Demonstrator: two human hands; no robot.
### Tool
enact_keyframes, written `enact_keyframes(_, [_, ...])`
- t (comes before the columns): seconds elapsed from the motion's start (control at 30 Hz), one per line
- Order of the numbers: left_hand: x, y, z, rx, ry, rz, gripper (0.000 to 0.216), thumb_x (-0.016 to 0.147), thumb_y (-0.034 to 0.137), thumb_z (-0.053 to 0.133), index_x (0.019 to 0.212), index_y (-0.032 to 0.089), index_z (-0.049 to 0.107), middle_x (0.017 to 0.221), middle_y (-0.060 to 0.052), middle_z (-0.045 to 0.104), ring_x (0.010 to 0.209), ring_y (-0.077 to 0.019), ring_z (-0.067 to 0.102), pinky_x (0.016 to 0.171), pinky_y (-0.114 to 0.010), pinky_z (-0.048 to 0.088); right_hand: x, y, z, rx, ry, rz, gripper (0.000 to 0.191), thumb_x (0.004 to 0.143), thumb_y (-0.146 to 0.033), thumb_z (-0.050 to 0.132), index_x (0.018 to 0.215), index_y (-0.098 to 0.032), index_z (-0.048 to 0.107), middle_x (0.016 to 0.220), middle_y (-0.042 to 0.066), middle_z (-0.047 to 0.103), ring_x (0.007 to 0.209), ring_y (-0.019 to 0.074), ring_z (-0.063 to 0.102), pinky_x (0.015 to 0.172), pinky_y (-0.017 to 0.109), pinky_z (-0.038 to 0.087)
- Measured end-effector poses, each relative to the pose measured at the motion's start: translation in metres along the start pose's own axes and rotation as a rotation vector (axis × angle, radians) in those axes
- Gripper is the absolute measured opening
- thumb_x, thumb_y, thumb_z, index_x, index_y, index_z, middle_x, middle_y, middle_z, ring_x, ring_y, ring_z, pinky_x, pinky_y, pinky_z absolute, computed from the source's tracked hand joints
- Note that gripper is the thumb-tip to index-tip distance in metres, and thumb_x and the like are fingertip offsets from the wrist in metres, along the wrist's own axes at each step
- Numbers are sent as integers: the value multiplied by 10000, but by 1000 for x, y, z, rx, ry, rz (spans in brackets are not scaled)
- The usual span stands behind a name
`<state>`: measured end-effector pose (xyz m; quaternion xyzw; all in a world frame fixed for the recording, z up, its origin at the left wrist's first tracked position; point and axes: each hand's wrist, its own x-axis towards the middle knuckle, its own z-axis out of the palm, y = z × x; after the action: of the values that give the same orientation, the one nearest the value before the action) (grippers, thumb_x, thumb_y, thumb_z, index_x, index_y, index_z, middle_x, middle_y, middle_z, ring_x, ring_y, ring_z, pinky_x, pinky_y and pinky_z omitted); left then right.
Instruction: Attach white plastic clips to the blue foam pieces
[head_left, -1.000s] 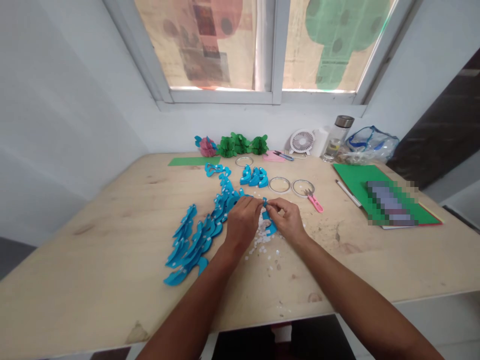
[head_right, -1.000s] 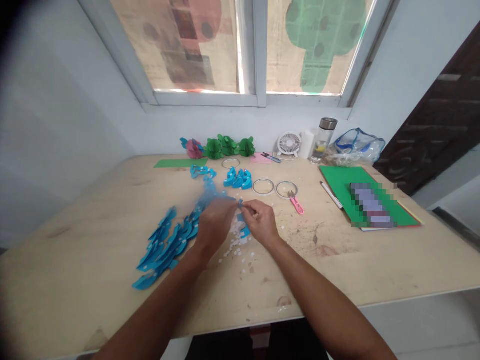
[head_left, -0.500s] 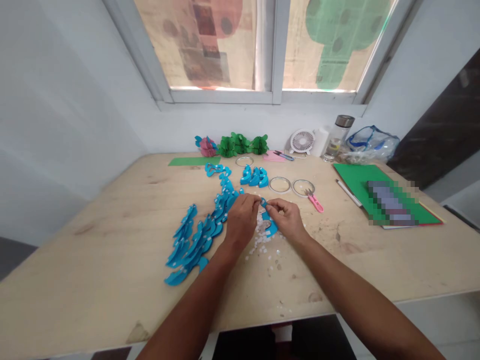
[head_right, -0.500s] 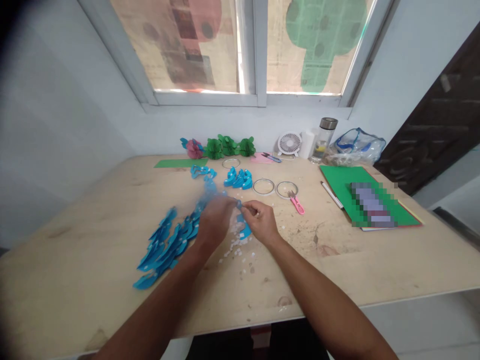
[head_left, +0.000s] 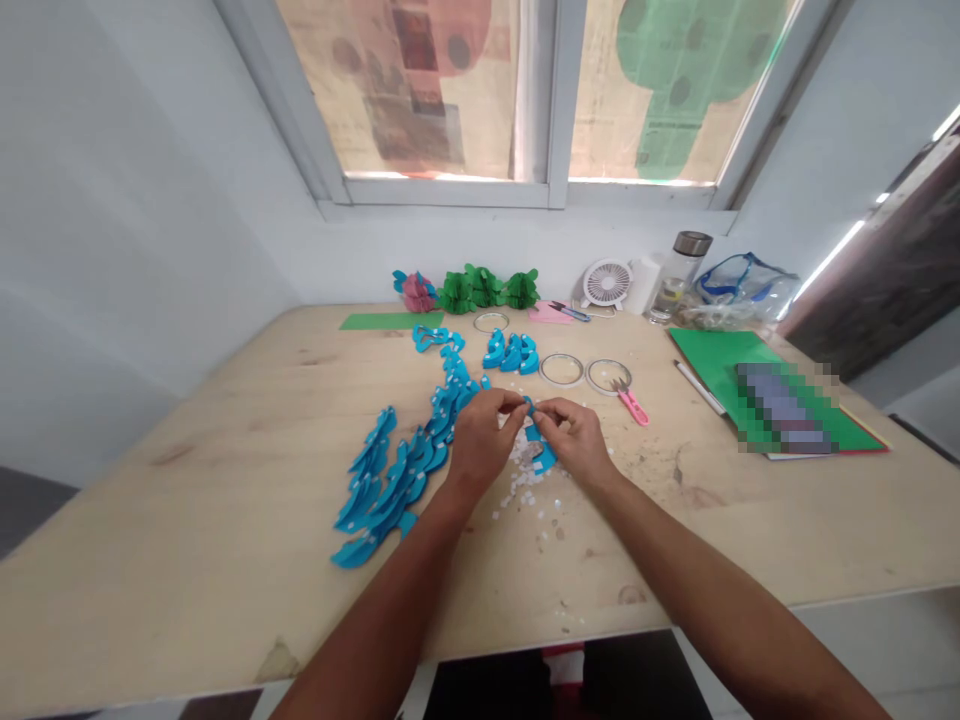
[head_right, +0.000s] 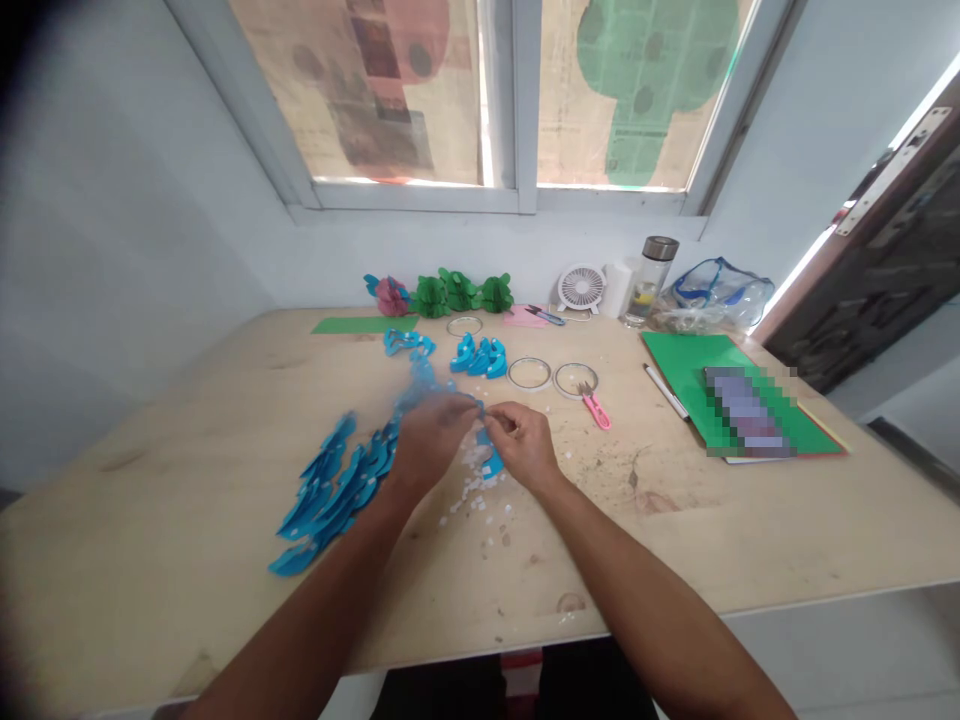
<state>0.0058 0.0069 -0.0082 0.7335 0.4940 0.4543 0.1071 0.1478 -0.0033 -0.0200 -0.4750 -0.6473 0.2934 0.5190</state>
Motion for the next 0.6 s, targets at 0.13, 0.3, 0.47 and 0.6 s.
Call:
enact_keyframes(0.13, [0, -1, -1, -46, -6, -35, 123, 787, 262, 542, 776, 185, 637, 765, -19, 677, 715, -144, 613, 693, -261, 475, 0, 0, -1, -43, -1, -13, 175, 752, -247, 551, 783, -144, 689, 655, 26, 644, 587, 131, 542, 570, 224, 420])
enact_keyframes(0.3, [0, -2, -1, -37, -23, -63, 158, 799, 269, 519, 774, 181, 647, 773, -27, 687, 719, -150, 620, 708, -271, 478, 0, -2, -2, -104, -4, -15, 178, 759, -249, 545, 786, -152, 692, 661, 26, 649, 591, 130, 542, 579, 224, 420])
enact_keyframes(0.47, [1, -1, -2, -73, -56, -95, 172, 792, 285, 520, 797, 180, 656, 798, -36, 697, 720, -153, 626, 701, -272, 484, 1, -2, -2, -118, 5, -12, 183, 763, -254, 541, 769, -149, 690, 637, 22, 636, 585, 127, 532, 569, 220, 412])
enact_keyframes(0.6, [3, 1, -5, -143, -87, -126, 170, 767, 314, 559, 778, 177, 658, 796, -35, 700, 697, -149, 626, 673, -264, 487, 1, -1, -2, -106, -9, -19, 187, 767, -260, 535, 768, -155, 690, 624, 16, 629, 579, 125, 531, 562, 218, 412])
